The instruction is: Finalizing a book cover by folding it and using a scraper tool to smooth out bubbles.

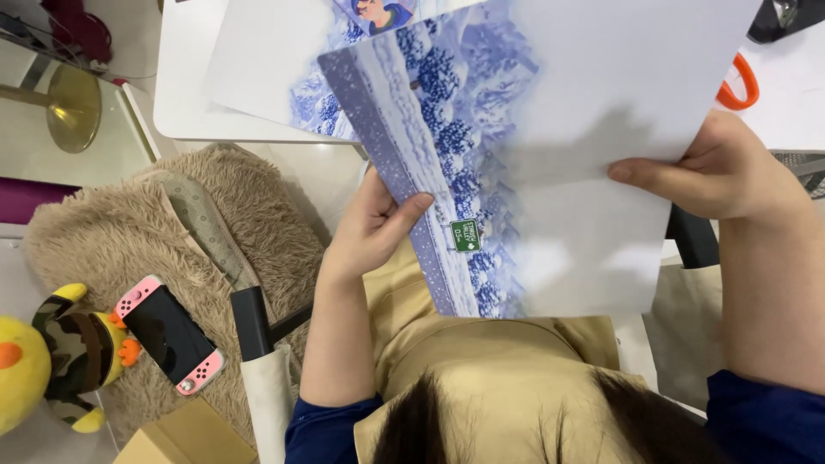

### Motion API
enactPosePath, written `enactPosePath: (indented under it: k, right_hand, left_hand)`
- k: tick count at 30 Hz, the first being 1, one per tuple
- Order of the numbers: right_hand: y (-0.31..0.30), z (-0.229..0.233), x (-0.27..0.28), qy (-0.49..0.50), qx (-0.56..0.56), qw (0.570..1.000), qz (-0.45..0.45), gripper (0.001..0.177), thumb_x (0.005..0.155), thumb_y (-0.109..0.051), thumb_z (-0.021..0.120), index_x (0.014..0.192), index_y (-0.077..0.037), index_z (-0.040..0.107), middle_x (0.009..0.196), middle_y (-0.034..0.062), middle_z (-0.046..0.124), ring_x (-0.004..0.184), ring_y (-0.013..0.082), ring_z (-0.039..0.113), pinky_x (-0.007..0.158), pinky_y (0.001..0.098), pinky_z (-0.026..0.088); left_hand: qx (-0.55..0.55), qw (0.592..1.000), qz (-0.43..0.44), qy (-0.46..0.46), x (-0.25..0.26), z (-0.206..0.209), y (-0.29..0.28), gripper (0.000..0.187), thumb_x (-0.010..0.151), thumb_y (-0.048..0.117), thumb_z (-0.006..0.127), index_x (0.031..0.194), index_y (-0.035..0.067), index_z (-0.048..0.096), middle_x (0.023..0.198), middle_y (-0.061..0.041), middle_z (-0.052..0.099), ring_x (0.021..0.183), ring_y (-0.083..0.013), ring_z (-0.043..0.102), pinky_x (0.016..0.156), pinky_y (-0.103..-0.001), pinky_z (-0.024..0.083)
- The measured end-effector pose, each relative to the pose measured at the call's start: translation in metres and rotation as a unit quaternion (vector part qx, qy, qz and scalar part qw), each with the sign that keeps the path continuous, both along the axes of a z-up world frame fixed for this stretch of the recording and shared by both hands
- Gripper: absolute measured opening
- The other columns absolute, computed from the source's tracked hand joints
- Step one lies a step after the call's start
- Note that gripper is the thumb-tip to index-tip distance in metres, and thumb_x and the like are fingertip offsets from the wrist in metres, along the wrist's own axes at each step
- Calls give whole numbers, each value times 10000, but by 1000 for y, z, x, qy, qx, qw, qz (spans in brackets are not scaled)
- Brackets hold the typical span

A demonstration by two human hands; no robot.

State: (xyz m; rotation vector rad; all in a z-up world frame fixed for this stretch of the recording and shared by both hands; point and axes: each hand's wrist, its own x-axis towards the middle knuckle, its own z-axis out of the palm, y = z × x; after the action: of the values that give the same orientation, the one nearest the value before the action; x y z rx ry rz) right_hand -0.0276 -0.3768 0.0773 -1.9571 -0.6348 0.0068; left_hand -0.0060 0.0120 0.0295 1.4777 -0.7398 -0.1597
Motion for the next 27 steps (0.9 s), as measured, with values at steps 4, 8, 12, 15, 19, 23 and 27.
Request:
enactPosePath:
  k: [4,8,12,15,19,23,27]
  right_hand:
    - [-2,-4,-1,41,-31,998,-27,180,907,-14,698,1079,37,720,1153,112,738,1097,221,713,938,358,645]
    - [-9,-4,0,13,-33,999,-13,173,904,-20,705,1067,34,723,1177,110,733,1116,216,703,997,363,639]
    - [-6,48,-4,-61,-38,989,127,335,923,-270,576,1062,21,667,1178,176,691,1093,276,727,939,336,632]
    - [32,103,-41,-21,-78,994,81,438,860,-324,568,1085,25,708,1310,263,709,1114,288,801,903,295,644]
    - [27,94,-46,-130,-89,986,-46,126,872,109,632,843,30,725,1192,292,713,1099,340,751,1006,370,624]
    - [30,69,-33,-236,-6,971,-46,252,940,233,563,738,113,656,1052,375,672,952,431,743,966,482,636]
    - [35,69,-29,-267,1,963,-33,204,921,171,570,735,132,641,947,349,672,895,441,734,920,520,656]
  left_hand:
    - [35,999,5,-5,-1,5,3,316,1084,155,544,1357,4,498,1371,-159,603,1292,-283,617,1116,-407,575]
    - [41,997,9,-63,2,14,4,253,1083,169,566,1286,19,583,1273,-116,658,1202,-274,663,1038,-402,589]
    - [31,995,-43,-85,-15,63,3,297,1032,342,547,1103,71,647,1083,-139,641,994,-248,637,885,-325,525]
    - [-7,988,-78,-133,-14,69,4,354,1071,356,500,1242,109,688,1354,-228,661,1270,-368,707,1149,-472,582]
    - [-25,960,-50,-273,-11,63,2,231,1098,102,506,1126,76,733,1302,-192,661,1248,-495,682,1104,-555,627]
    - [-16,958,-25,-284,-18,58,2,261,1102,74,488,1144,90,746,1321,-161,659,1300,-401,648,1222,-530,497]
    - [-18,945,8,-328,-20,62,0,228,1079,50,526,1122,72,750,1268,-151,682,1273,-405,648,1144,-526,554]
